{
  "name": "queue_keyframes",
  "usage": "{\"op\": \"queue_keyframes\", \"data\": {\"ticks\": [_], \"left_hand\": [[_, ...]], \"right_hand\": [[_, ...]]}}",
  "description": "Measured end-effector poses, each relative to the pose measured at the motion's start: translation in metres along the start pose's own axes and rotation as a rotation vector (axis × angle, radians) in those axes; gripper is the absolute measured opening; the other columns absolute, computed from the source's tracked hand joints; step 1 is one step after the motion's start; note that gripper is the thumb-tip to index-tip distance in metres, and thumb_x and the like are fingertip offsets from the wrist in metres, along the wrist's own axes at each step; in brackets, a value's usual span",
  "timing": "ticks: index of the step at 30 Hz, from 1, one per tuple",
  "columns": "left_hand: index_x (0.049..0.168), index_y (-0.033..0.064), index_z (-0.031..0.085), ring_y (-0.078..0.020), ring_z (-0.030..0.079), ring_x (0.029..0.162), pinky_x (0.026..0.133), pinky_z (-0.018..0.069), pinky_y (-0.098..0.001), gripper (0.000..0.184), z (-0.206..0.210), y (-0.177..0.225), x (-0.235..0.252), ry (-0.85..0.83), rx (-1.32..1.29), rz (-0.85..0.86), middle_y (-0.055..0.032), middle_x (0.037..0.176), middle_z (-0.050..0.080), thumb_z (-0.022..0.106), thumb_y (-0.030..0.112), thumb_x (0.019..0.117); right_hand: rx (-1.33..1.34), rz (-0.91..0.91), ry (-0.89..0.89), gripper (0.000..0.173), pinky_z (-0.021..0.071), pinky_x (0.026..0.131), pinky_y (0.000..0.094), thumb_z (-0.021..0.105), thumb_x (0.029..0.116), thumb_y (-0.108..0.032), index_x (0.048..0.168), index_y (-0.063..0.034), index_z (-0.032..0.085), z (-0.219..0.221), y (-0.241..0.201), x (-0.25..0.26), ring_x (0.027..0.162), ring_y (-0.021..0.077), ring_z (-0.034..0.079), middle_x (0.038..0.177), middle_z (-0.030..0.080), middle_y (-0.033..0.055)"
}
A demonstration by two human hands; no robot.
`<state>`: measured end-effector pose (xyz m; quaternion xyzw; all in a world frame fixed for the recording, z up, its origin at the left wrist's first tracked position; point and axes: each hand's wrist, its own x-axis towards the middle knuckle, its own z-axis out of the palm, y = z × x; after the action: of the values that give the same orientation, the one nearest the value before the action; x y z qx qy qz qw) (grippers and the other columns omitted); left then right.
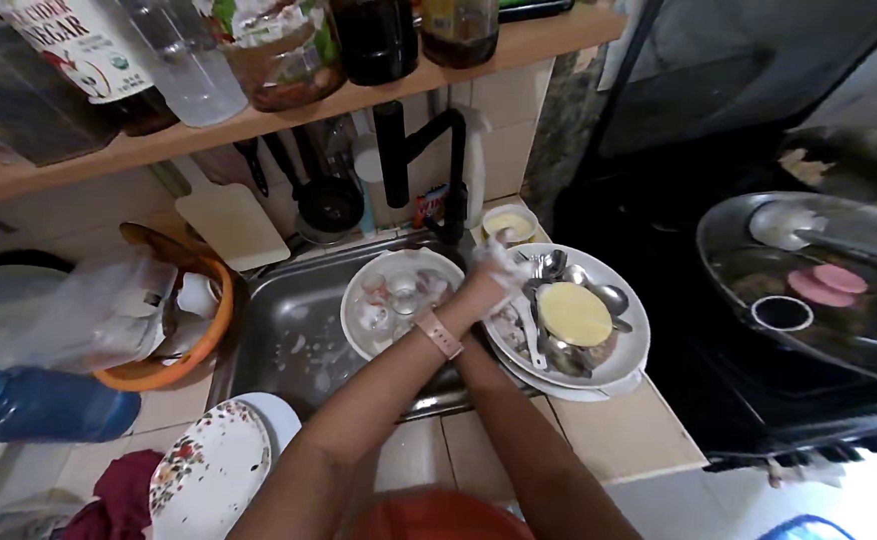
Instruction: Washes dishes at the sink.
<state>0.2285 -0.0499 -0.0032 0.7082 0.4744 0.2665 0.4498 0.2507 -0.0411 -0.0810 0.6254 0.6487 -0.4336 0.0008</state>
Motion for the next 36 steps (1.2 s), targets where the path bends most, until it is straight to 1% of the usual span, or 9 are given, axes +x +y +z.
{"op": "queue_keyframes", "data": {"ticks": [5,7,13,20,24,27,31,34,36], "left_hand": [[0.141,-0.0017,0.052,-0.0309,0.060,0.118,0.097,0.0523,-0.0458,0.044,-0.064,-0.049,0.029,0.291,-0.155,-0.005,-0.0237,0.137,0.057,0.060,0.011,0.1002],[0.133,-0.0072,0.055,-0.0242,0.060,0.108,0.092,0.0517,-0.0388,0.034,-0.085,-0.062,0.034,0.359,-0.284,-0.064,-0.0227,0.127,0.059,0.054,0.007,0.1032],[0.120,-0.0046,0.060,-0.0126,0.056,0.083,0.076,0.0496,-0.0283,0.030,-0.103,-0.090,0.052,0.386,-0.462,-0.173,-0.0090,0.099,0.059,0.041,0.016,0.1106],[0.124,-0.0030,0.058,-0.0102,0.055,0.077,0.069,0.0484,-0.0248,0.032,-0.085,-0.106,0.082,0.237,-0.475,-0.210,-0.0079,0.096,0.060,0.042,0.022,0.1112],[0.126,-0.0062,0.056,-0.0140,0.055,0.080,0.073,0.0495,-0.0292,0.036,-0.076,-0.119,0.095,0.267,-0.483,-0.141,-0.0120,0.097,0.059,0.040,0.023,0.1120],[0.135,0.0063,0.053,-0.0125,0.054,0.077,0.069,0.0480,-0.0292,0.047,-0.069,-0.139,0.085,0.229,-0.477,-0.060,-0.0075,0.096,0.059,0.040,0.044,0.1103],[0.126,-0.0068,0.058,-0.0144,0.055,0.083,0.079,0.0493,-0.0303,0.044,-0.070,-0.122,0.104,0.343,-0.443,-0.099,-0.0128,0.098,0.062,0.038,0.029,0.1128],[0.137,-0.0084,0.052,-0.0245,0.063,0.105,0.096,0.0508,-0.0396,0.041,-0.069,-0.122,0.106,0.378,-0.506,-0.127,-0.0239,0.120,0.064,0.044,0.023,0.1115],[0.133,-0.0039,0.055,-0.0155,0.060,0.091,0.083,0.0516,-0.0314,0.035,-0.067,-0.122,0.104,0.391,-0.648,-0.143,-0.0151,0.109,0.064,0.044,0.021,0.1111]], "right_hand": [[0.505,-0.282,0.824,0.041,0.0438,0.111,0.0557,0.062,0.0965,-0.005,0.133,0.0120,0.057,-0.035,0.012,0.099,0.129,0.0435,0.056,0.135,0.059,0.0325],[0.528,-0.321,0.936,0.045,0.0405,0.114,0.0567,0.059,0.0980,-0.005,0.140,0.0101,0.053,-0.054,0.009,0.129,0.136,0.0449,0.051,0.143,0.053,0.0326],[0.506,-0.164,0.661,0.043,0.0393,0.111,0.0617,0.042,0.1101,-0.022,0.146,-0.0013,0.053,-0.087,-0.011,0.153,0.136,0.0434,0.052,0.143,0.056,0.0273],[0.320,-0.044,0.589,0.050,0.0391,0.110,0.0645,0.037,0.1124,-0.035,0.129,0.0026,0.066,-0.092,-0.011,0.124,0.131,0.0444,0.055,0.136,0.061,0.0280],[0.271,-0.047,0.633,0.044,0.0398,0.108,0.0677,0.048,0.1090,-0.029,0.130,0.0057,0.064,-0.082,-0.001,0.132,0.129,0.0493,0.056,0.134,0.061,0.0318],[0.581,-0.105,0.775,0.034,0.0476,0.103,0.0582,0.057,0.1037,-0.017,0.124,0.0080,0.065,-0.069,-0.006,0.127,0.116,0.0401,0.065,0.123,0.067,0.0287],[1.359,-0.301,0.791,0.040,0.0515,0.069,0.0229,0.034,0.1130,-0.024,0.109,0.0039,0.062,-0.051,-0.031,0.116,0.070,0.0050,0.057,0.084,0.060,0.0027],[1.631,-0.474,0.566,0.042,0.0536,0.069,0.0230,0.027,0.1133,-0.035,0.106,-0.0064,0.058,-0.041,-0.032,0.117,0.071,0.0042,0.060,0.080,0.060,-0.0024],[1.652,-0.512,0.500,0.036,0.0543,0.072,0.0241,0.032,0.1127,-0.031,0.114,-0.0060,0.058,-0.036,-0.029,0.123,0.077,0.0056,0.062,0.088,0.062,-0.0008]]}}
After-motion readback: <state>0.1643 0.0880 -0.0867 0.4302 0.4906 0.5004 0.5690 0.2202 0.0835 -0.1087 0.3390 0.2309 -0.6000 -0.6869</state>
